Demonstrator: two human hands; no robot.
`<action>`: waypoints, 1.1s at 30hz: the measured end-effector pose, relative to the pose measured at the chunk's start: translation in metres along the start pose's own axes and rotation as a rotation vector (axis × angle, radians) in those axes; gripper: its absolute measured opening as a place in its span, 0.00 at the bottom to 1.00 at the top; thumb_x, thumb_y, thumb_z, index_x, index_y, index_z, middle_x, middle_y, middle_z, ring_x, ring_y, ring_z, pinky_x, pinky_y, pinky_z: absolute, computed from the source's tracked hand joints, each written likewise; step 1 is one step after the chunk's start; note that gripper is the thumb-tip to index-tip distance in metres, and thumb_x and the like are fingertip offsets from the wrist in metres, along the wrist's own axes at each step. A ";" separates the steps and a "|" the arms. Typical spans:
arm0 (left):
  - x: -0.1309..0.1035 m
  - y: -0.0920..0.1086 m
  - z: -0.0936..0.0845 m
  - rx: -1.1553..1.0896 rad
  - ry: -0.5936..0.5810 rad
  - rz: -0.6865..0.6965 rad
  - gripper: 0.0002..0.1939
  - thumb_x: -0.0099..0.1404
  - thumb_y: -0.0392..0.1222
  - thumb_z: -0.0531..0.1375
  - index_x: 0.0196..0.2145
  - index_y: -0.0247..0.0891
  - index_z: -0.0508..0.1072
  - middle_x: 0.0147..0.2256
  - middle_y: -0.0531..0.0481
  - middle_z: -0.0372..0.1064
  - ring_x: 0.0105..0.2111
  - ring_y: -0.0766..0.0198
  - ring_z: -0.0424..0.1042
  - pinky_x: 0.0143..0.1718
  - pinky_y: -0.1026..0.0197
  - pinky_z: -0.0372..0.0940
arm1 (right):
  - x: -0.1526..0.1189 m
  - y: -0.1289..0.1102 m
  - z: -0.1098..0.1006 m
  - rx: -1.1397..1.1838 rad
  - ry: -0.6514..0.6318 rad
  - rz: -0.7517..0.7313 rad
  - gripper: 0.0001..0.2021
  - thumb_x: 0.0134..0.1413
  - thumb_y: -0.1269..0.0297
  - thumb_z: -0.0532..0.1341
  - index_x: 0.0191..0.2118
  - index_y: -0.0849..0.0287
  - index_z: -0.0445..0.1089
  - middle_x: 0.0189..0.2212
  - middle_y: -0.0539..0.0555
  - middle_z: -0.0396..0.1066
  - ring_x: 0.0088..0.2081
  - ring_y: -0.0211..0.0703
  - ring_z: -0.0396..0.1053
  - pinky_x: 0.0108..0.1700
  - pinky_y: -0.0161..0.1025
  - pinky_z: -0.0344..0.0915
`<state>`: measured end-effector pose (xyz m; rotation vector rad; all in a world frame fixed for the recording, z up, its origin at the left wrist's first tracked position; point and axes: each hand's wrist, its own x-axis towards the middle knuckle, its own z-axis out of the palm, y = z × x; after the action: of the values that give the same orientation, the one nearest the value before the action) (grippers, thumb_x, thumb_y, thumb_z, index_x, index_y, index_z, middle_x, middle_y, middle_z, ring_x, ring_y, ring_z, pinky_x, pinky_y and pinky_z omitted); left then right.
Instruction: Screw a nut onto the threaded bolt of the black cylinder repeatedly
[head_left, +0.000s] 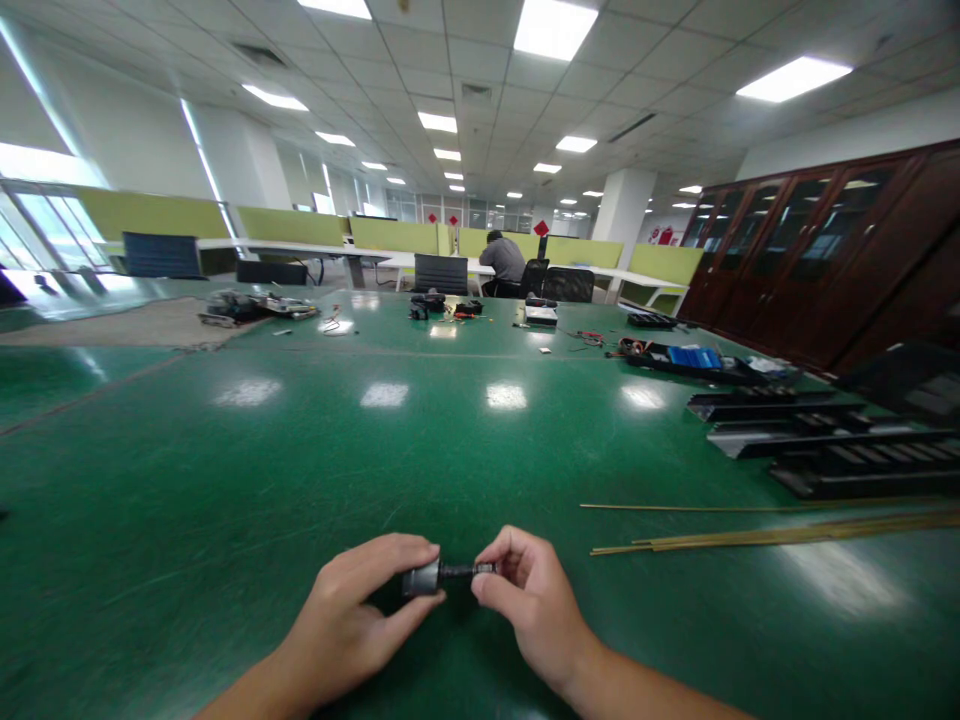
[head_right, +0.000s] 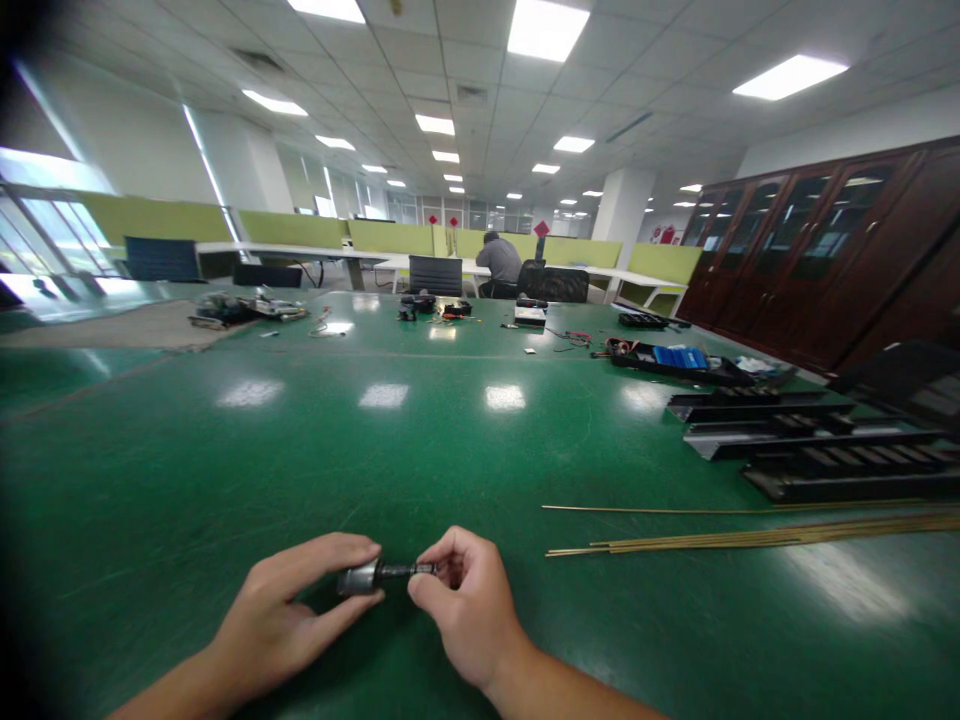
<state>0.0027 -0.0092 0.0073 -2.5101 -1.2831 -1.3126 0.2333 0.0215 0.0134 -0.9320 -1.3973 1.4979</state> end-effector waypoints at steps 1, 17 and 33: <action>0.000 0.000 0.000 0.002 -0.001 -0.002 0.20 0.60 0.39 0.70 0.49 0.42 0.74 0.42 0.48 0.79 0.42 0.63 0.80 0.45 0.63 0.76 | 0.000 0.000 0.000 0.000 0.001 -0.001 0.07 0.46 0.66 0.68 0.32 0.62 0.70 0.24 0.47 0.65 0.27 0.39 0.61 0.32 0.37 0.56; 0.000 0.001 -0.002 0.031 -0.002 -0.038 0.20 0.60 0.39 0.70 0.49 0.42 0.74 0.42 0.48 0.79 0.42 0.62 0.79 0.46 0.62 0.76 | 0.001 0.005 -0.002 0.083 0.017 -0.013 0.06 0.47 0.69 0.67 0.32 0.61 0.69 0.22 0.48 0.68 0.26 0.38 0.64 0.30 0.35 0.57; 0.000 -0.002 -0.004 0.023 -0.010 -0.052 0.20 0.61 0.38 0.69 0.51 0.43 0.73 0.43 0.50 0.78 0.44 0.63 0.78 0.47 0.62 0.74 | 0.002 0.004 -0.001 0.135 0.035 0.008 0.07 0.45 0.69 0.68 0.31 0.62 0.70 0.22 0.49 0.70 0.25 0.38 0.65 0.29 0.35 0.57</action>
<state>-0.0013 -0.0096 0.0090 -2.4878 -1.3665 -1.2886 0.2335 0.0234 0.0091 -0.8764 -1.2519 1.5540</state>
